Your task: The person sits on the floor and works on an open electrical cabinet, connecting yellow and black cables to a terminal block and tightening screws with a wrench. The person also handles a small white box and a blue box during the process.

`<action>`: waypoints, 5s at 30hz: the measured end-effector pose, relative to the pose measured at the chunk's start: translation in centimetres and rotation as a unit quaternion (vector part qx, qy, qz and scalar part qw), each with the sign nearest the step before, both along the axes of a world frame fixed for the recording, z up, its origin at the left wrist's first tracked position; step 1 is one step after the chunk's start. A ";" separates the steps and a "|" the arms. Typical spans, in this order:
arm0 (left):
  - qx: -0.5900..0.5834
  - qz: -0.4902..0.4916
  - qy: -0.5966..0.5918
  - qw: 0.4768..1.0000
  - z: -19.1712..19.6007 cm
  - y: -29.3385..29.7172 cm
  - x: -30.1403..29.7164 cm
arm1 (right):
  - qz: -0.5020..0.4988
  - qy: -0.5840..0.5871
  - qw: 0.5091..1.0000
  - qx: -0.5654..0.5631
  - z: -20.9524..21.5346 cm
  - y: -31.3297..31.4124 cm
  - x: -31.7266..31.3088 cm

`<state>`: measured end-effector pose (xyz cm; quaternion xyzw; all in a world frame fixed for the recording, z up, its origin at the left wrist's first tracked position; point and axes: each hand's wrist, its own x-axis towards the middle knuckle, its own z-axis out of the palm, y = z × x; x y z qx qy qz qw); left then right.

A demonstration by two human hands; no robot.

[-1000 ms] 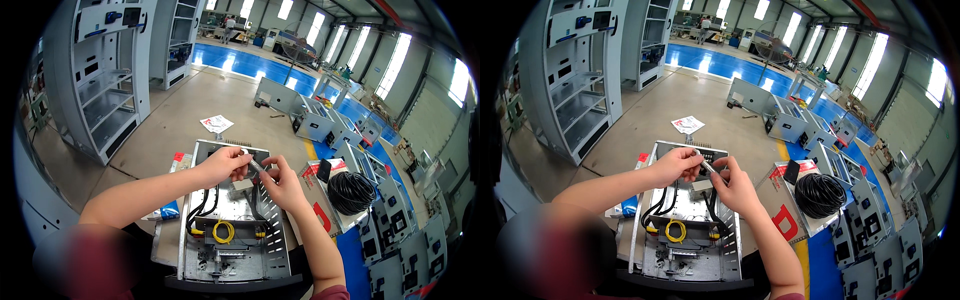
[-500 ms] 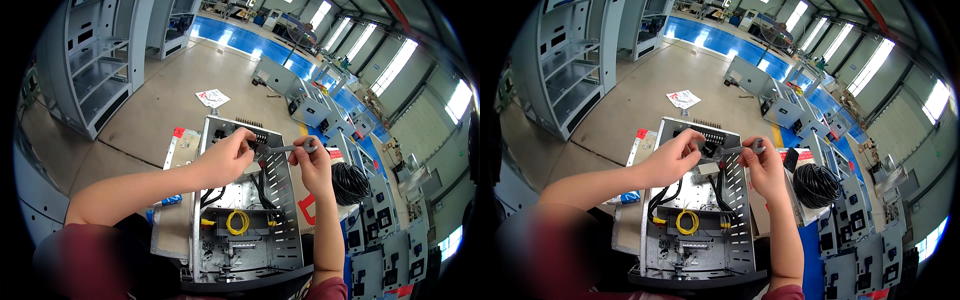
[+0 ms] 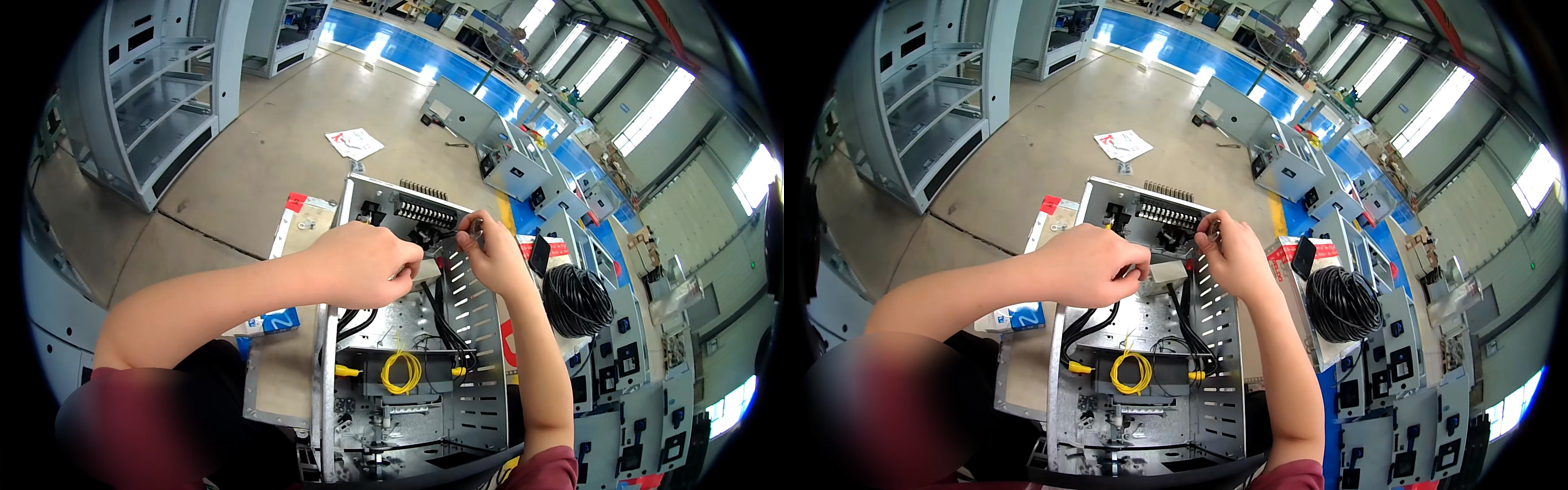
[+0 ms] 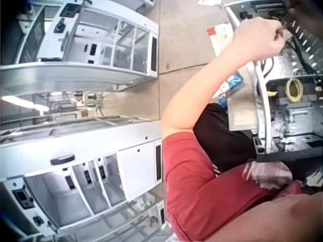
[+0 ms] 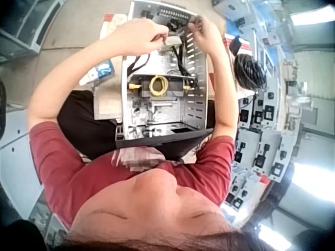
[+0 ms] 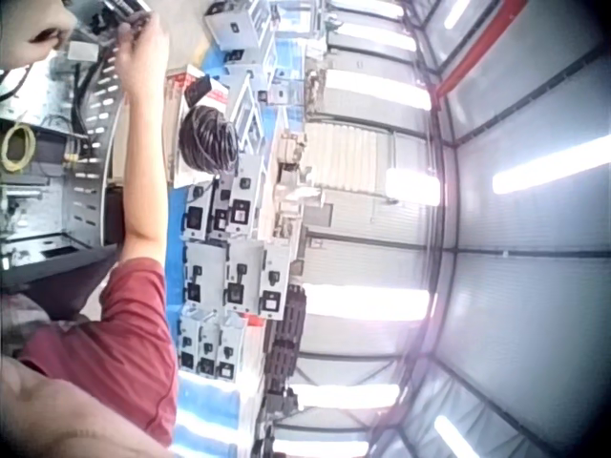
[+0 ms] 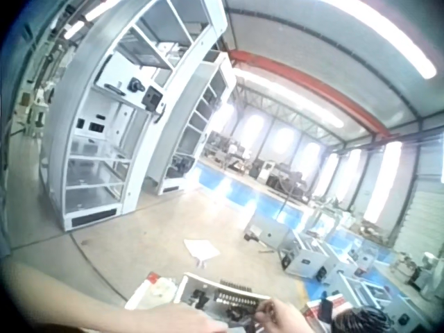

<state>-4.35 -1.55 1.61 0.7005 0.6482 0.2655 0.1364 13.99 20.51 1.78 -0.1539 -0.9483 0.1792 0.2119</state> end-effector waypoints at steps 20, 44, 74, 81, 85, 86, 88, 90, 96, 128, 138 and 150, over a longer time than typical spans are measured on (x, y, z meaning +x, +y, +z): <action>0.008 -0.001 -0.060 0.998 0.1 -0.2 -0.4 | 0.009 -0.103 0.994 0.033 0.2 -1.1 -0.6; -0.027 0.009 -0.004 1.000 0.1 0.1 -0.5 | -0.038 -0.096 0.985 -0.137 2.4 -5.9 2.8; -0.029 0.015 0.002 0.999 0.1 0.3 -0.3 | -0.071 -0.049 0.995 -0.050 -0.5 0.7 -1.0; -0.038 0.017 -0.006 0.999 0.4 -0.1 -0.3 | 0.043 -0.150 0.979 0.131 0.8 -3.5 2.4; -0.039 0.004 -0.007 0.999 0.4 0.4 -0.3 | 0.083 -0.200 0.952 0.215 0.3 -4.9 2.8; -0.032 0.006 -0.005 0.999 0.2 0.2 -0.4 | 0.094 -0.185 0.955 0.211 0.5 -5.2 2.5; -0.018 0.009 -0.002 1.000 -0.1 0.0 -0.5 | 0.091 -0.141 0.969 0.183 1.2 -5.5 2.2; -0.015 0.008 0.000 1.000 -0.1 0.1 -0.5 | 0.056 -0.088 0.985 0.135 2.4 -5.5 2.8; -0.020 0.007 0.011 1.000 -0.1 0.1 -0.4 | -0.072 0.001 0.996 -0.054 2.5 -2.8 3.1; -0.016 0.011 0.006 1.000 -0.1 -0.1 -0.5 | 0.029 -0.217 0.970 0.108 0.7 -3.6 2.0; -0.019 0.007 0.003 1.000 0.0 0.0 -0.4 | -0.086 -0.071 0.994 -0.017 1.1 -3.5 2.3; -0.026 0.013 0.015 0.999 0.2 0.2 -0.4 | -0.048 -0.110 0.989 -0.085 0.6 0.2 -0.3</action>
